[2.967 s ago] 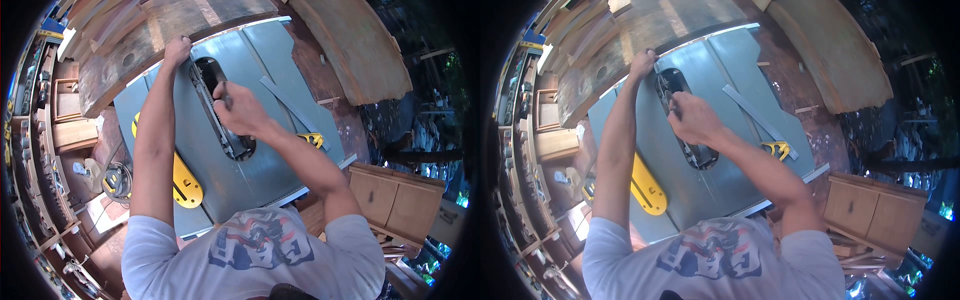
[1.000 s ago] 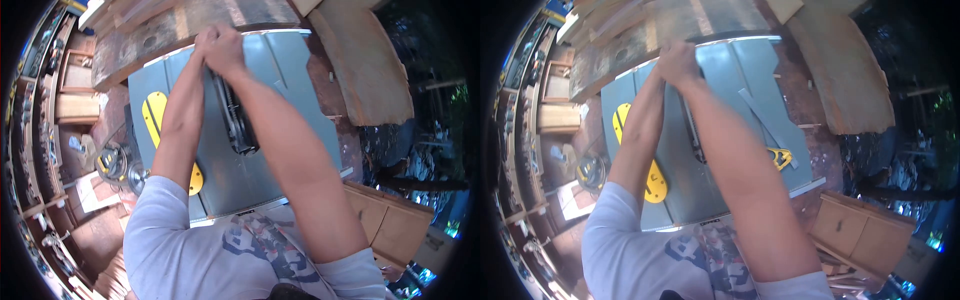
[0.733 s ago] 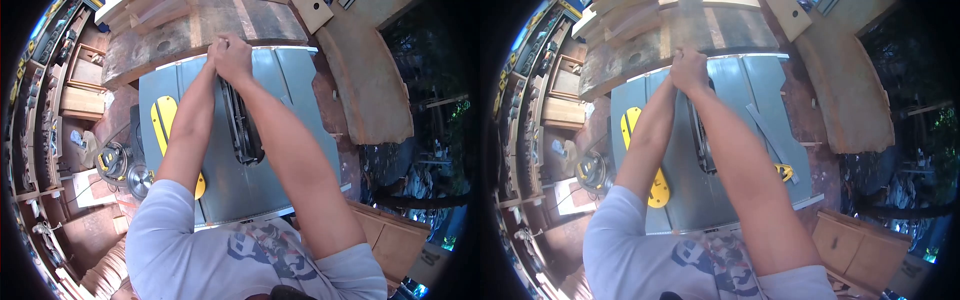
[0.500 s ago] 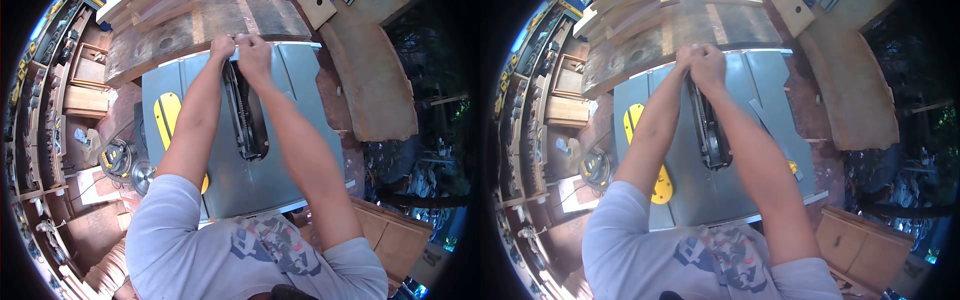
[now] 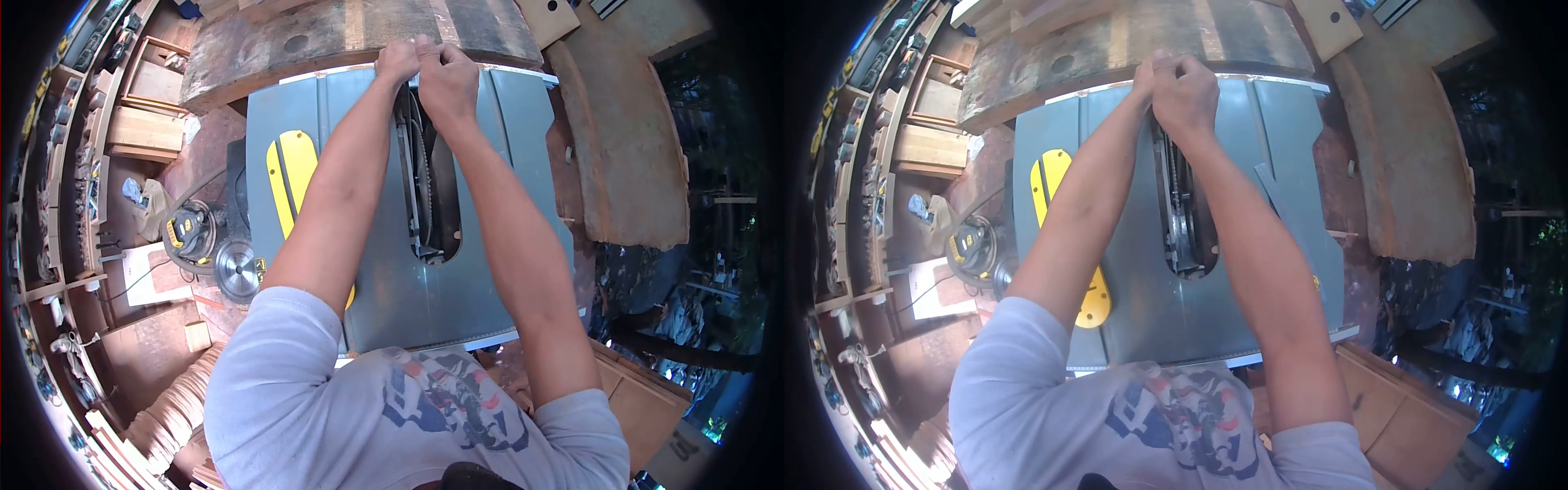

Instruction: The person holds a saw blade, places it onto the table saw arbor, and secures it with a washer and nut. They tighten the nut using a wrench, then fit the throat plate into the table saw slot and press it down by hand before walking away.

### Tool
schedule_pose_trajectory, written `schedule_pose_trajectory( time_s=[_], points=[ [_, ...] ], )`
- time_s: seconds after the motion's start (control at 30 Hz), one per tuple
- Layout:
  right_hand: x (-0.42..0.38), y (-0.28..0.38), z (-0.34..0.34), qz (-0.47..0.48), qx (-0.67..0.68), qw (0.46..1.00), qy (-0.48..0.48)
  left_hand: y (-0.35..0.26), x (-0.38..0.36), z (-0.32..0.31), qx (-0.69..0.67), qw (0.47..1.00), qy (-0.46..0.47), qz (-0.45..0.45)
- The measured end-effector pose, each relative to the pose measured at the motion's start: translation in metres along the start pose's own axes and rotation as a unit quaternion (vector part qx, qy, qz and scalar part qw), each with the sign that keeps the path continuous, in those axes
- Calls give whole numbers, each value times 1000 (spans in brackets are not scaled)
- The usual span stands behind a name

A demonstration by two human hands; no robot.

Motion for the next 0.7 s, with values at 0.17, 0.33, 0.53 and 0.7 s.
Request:
schedule_pose_trajectory(
  time_s=[0.17,0.33,0.53,0.7],
  points=[
    [-1,6,0,80,-67,994,-11,11,9,-13,-83,996,0,-43],
    [3,9,5,57,-66,996,-35,-3,2,-5,21,999,-4,-33],
    [12,7,2,73,-85,993,-26,4,7,-13,10,997,25,-77],
    [21,-11,-15,61,-125,990,-9,23,31,-31,3,996,-2,-88]
  ],
)
Point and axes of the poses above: each hand's wrist, its own x-axis towards the middle knuckle, its own z-axis out of the back of the hand, y = z × x, the point moved 8 cm from there along x, towards the middle knuckle, and after that the axes turned 13 degrees about x, right-handed, at the moved point
